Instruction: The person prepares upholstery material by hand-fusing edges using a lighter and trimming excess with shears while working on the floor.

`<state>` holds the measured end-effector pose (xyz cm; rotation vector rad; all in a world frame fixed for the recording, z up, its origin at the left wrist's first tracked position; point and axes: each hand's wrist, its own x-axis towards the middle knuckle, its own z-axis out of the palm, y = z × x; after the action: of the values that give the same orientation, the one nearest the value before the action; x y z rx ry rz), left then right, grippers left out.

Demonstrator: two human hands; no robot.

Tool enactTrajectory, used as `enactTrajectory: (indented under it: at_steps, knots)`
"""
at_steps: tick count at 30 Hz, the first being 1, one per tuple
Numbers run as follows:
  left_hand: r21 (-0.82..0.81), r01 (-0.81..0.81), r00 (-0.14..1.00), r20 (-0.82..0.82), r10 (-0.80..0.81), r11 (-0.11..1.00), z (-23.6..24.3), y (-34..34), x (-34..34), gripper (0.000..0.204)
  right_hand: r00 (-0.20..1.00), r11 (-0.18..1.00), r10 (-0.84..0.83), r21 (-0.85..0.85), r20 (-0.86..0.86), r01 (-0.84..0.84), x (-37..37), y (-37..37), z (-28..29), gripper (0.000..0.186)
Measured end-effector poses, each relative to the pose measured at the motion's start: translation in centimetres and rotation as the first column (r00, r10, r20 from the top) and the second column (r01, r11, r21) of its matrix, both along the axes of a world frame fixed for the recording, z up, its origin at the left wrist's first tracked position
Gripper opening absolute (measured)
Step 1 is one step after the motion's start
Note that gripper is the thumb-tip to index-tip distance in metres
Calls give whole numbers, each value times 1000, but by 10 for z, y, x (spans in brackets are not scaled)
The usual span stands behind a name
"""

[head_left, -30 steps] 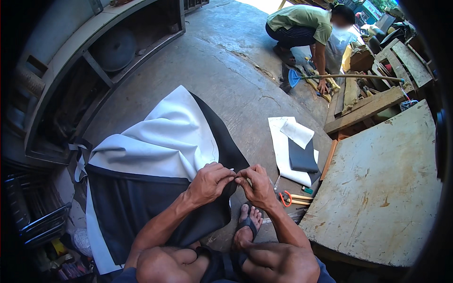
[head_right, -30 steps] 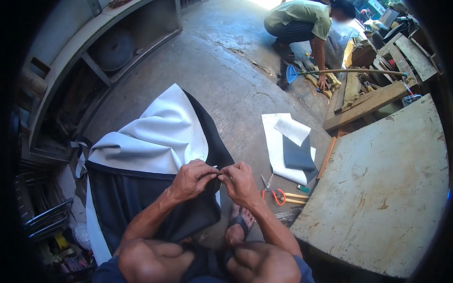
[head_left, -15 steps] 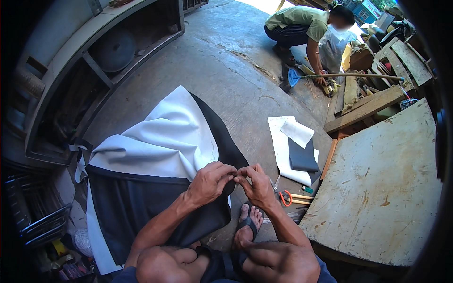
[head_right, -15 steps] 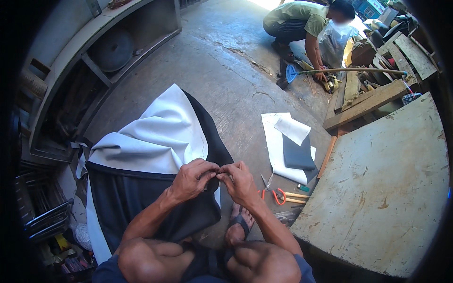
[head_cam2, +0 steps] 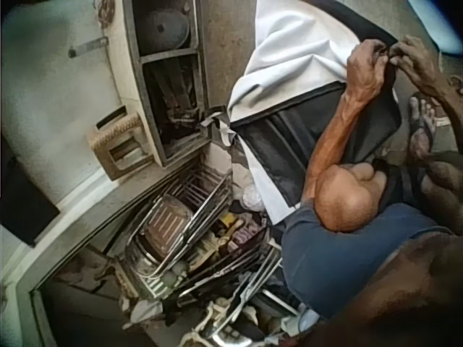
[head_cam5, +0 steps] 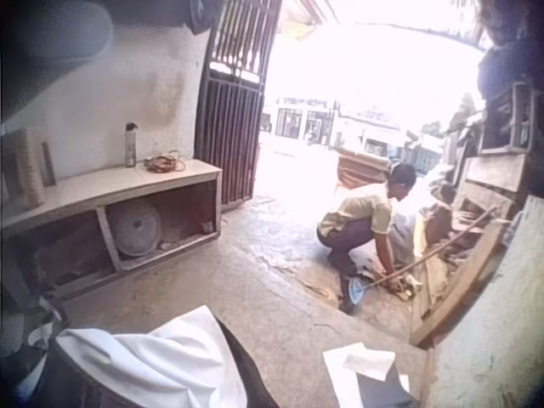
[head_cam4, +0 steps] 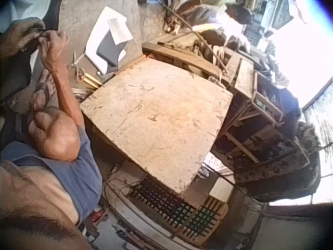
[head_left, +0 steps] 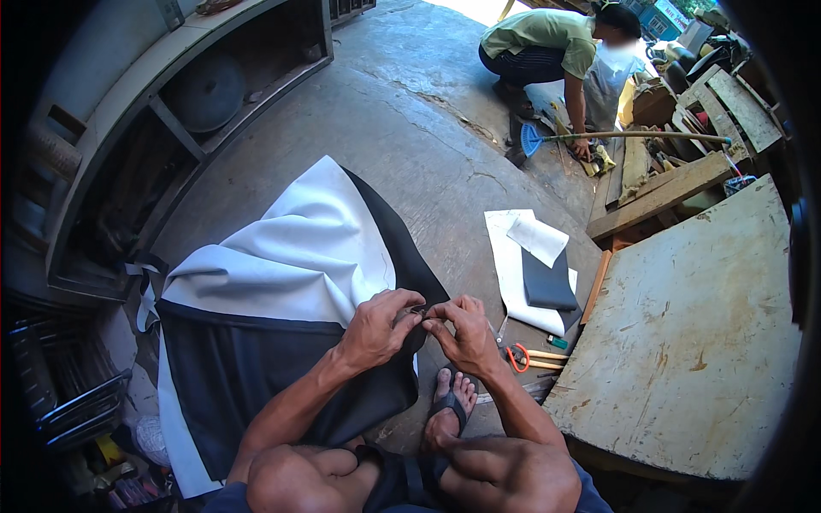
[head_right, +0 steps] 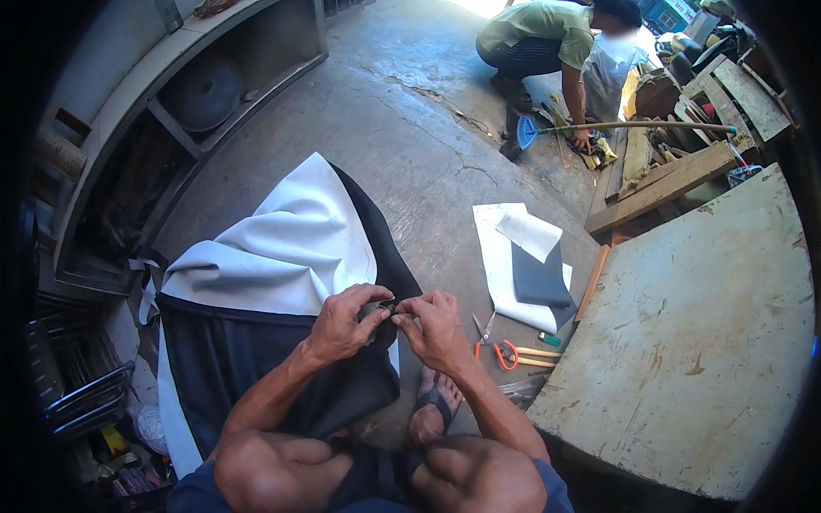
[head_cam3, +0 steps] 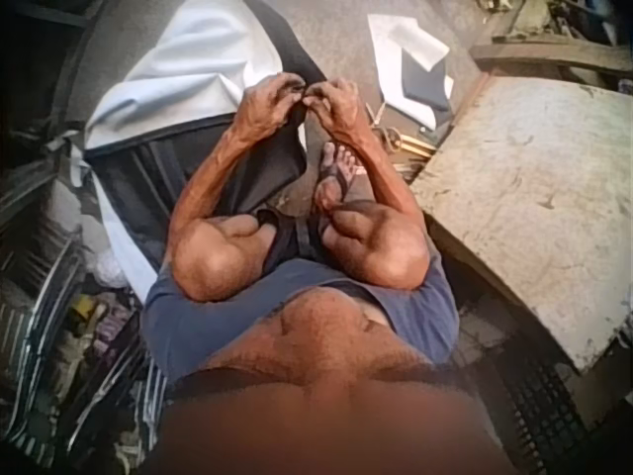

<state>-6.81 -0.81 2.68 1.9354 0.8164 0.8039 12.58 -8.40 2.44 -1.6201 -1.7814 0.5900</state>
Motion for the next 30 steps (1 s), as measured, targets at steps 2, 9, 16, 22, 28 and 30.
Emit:
enactTrajectory:
  at_steps: [2,9,16,22,28,30]
  knots:
    - [7,2,1000,-5,-2,1000,-2,0,0,23,1000,1000,-7,-18,-18,6,-1,0,1,17]
    - [2,38,999,-27,-38,999,-2,1,-1,20,999,1000,-31,-6,-14,31,1,-1,-3,17]
    - [24,-14,1000,-3,14,1000,-5,0,-1,19,999,998,-2,-65,-40,0,6,2,2,19]
    - [66,6,999,-45,-3,998,-6,1,-3,18,994,992,29,-117,-106,-42,5,7,2,24]
    - [47,17,999,-47,-15,999,-10,-1,-4,18,993,992,22,-121,-113,-36,2,7,-2,20]
    - [36,28,998,-56,-26,999,-12,-1,-6,19,993,991,29,-126,-113,-44,1,7,-1,17]
